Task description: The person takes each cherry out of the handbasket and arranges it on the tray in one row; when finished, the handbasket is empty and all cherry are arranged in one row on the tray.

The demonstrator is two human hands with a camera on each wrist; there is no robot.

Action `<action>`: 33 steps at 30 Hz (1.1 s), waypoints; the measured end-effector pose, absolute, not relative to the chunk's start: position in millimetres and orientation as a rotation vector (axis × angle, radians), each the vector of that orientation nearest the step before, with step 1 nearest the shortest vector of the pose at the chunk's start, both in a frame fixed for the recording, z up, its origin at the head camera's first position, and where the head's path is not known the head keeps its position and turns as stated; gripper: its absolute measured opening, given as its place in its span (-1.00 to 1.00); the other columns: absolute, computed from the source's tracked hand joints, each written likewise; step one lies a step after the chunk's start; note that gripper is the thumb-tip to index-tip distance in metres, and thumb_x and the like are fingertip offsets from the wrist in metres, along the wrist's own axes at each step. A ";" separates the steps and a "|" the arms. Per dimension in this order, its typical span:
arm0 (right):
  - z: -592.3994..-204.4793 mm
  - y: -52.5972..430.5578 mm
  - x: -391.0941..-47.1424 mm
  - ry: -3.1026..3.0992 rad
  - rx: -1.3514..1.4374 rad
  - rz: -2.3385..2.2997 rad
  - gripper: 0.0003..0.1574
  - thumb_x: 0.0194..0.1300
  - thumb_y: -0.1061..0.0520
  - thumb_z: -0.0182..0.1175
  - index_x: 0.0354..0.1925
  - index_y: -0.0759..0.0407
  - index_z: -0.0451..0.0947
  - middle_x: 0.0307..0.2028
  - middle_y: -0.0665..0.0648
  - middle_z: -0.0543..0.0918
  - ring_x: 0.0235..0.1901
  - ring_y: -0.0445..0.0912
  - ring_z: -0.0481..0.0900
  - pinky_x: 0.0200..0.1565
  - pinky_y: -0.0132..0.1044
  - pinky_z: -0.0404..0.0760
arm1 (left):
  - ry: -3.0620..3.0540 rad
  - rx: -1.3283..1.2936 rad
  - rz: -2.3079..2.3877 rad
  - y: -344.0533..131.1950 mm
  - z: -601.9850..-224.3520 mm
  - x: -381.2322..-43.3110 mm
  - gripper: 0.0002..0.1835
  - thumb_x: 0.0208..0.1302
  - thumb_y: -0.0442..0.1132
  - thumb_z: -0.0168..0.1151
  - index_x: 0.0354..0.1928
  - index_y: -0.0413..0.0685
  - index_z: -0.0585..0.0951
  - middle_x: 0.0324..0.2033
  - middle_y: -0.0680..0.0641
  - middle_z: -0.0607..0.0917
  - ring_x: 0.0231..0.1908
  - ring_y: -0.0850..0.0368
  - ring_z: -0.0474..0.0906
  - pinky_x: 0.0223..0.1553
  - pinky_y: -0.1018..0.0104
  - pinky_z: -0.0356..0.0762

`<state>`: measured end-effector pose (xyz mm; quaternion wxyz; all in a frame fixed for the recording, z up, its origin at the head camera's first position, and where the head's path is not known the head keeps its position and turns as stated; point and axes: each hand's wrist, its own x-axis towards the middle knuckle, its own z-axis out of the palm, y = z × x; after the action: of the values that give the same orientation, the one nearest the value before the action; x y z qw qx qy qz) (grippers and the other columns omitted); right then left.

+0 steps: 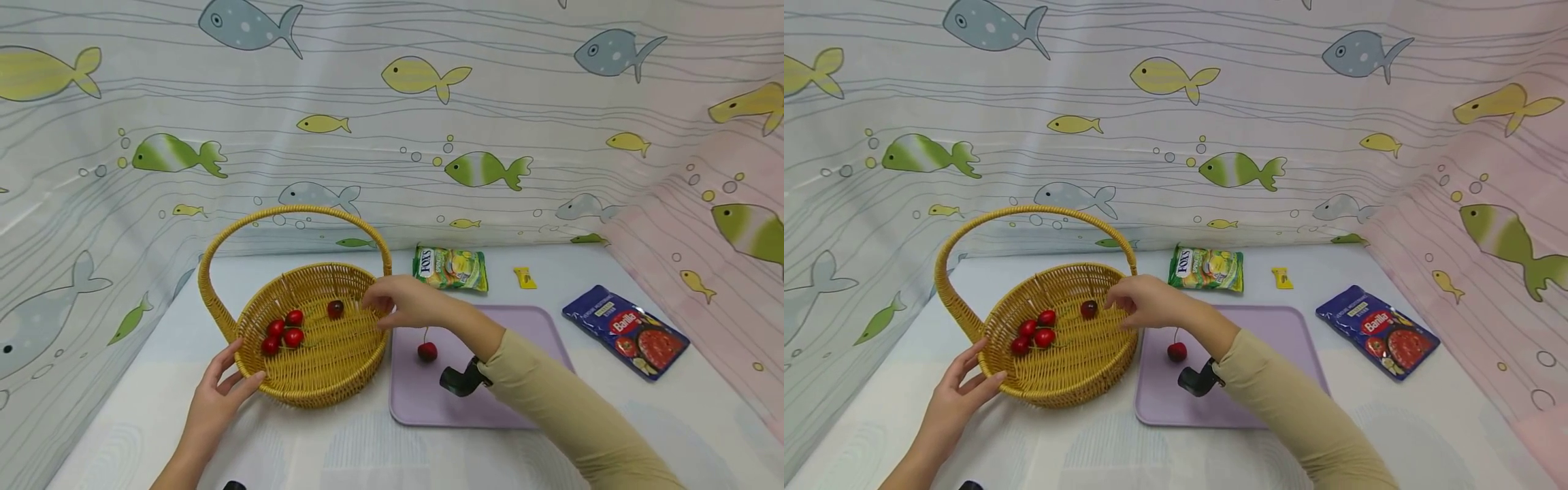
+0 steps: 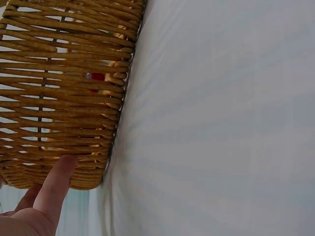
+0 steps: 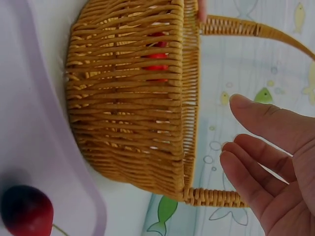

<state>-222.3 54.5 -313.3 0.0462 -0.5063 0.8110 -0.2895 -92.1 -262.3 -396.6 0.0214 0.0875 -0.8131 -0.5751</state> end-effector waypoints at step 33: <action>-315.4 -50.3 -282.7 2.390 -1.280 -0.720 -0.61 0.16 0.25 0.30 -0.01 0.09 0.55 -0.09 0.15 0.56 -0.18 -0.17 0.52 -0.21 -0.45 0.49 | -2.494 0.278 -1.797 -260.6 -396.7 -91.4 -0.18 0.27 -0.13 0.21 0.45 0.02 -0.01 0.33 -0.25 0.06 0.21 -0.20 0.21 -0.21 0.62 0.44</action>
<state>-282.7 -50.3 -315.4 0.1675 -0.4498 0.8400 -0.2532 -91.4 -260.6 -396.7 0.0274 0.0901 -0.8078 -0.5819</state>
